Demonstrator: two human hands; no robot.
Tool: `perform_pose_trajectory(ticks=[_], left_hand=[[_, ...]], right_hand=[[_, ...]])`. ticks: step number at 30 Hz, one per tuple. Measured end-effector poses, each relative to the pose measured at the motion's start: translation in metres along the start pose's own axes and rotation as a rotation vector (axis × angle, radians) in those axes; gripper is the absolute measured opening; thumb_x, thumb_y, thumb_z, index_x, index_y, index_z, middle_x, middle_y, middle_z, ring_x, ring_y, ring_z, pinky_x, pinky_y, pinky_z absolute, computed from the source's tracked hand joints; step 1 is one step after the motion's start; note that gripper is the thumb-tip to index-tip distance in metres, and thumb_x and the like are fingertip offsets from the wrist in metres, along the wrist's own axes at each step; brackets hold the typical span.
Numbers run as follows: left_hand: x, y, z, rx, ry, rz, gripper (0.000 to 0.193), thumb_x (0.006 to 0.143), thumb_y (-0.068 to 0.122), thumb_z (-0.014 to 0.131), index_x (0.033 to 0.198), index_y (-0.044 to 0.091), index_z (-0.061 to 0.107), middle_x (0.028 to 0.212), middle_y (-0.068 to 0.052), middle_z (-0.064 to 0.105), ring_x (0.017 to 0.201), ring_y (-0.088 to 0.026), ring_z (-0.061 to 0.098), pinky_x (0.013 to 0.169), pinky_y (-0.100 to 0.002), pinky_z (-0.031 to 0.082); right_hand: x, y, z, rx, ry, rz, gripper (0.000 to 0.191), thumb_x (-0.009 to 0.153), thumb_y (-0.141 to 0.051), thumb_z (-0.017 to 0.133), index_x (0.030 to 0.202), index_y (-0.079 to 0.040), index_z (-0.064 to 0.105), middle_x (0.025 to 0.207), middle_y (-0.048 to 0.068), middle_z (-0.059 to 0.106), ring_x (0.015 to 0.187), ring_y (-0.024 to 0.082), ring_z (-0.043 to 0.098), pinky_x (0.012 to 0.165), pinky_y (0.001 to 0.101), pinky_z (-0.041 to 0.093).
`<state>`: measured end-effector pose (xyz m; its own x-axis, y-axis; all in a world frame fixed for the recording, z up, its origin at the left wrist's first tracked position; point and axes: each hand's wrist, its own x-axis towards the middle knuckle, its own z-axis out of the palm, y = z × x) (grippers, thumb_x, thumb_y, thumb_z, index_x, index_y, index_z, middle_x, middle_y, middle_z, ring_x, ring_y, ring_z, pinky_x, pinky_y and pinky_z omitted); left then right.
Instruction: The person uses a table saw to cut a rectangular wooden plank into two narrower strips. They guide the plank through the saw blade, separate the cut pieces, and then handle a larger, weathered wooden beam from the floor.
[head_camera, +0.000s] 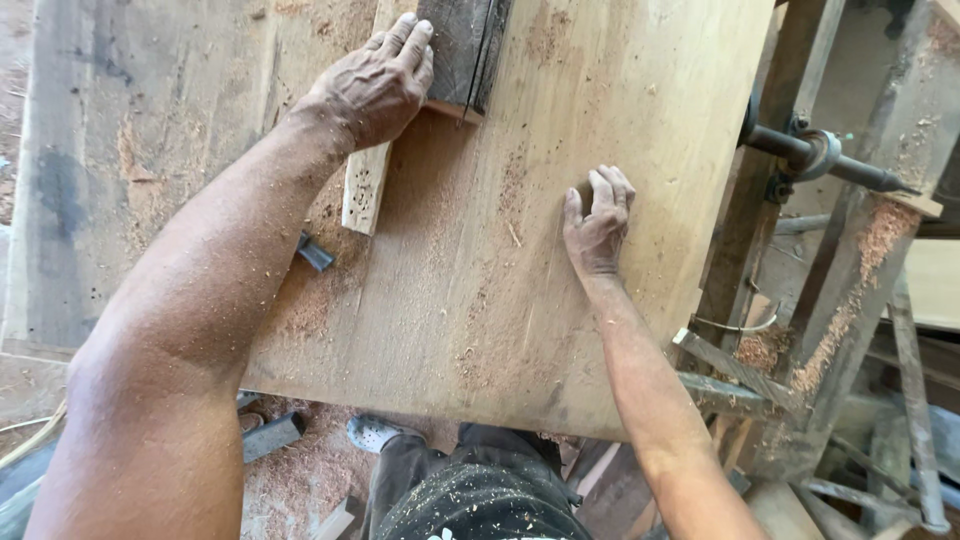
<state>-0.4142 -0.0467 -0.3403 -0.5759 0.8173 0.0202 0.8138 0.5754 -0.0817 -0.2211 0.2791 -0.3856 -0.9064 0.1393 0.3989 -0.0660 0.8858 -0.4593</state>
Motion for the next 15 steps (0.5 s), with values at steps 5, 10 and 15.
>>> perform_pose_trajectory(ticks=[5,10,15], left_hand=[[0.014,-0.009,0.002,0.042,-0.061,-0.002,0.047,0.107,0.007,0.035,0.148,-0.014,0.044,0.159,-0.033,0.035,0.149,-0.043,0.035,0.12,-0.047,0.034],[0.025,-0.015,0.002,0.057,-0.065,-0.023,0.047,0.108,0.007,0.033,0.148,-0.013,0.045,0.161,-0.032,0.035,0.15,-0.041,0.034,0.122,-0.045,0.034],[0.053,-0.029,-0.001,-0.056,-0.062,-0.092,0.044,0.11,0.006,0.032,0.147,-0.012,0.045,0.161,-0.03,0.034,0.15,-0.041,0.033,0.121,-0.047,0.032]], right_hand=[[-0.002,0.006,0.003,0.036,-0.024,0.026,0.039,0.089,-0.009,0.078,0.123,0.006,0.063,0.134,0.025,0.061,0.132,0.044,0.053,0.115,0.0515,0.043],[-0.002,0.009,0.003,0.074,-0.044,0.045,0.041,0.089,-0.009,0.078,0.124,0.006,0.063,0.135,0.025,0.058,0.133,0.044,0.05,0.115,0.0522,0.041],[-0.001,0.013,0.003,0.089,-0.056,0.044,0.042,0.089,-0.01,0.078,0.125,0.006,0.062,0.136,0.025,0.058,0.134,0.045,0.05,0.115,0.0524,0.041]])
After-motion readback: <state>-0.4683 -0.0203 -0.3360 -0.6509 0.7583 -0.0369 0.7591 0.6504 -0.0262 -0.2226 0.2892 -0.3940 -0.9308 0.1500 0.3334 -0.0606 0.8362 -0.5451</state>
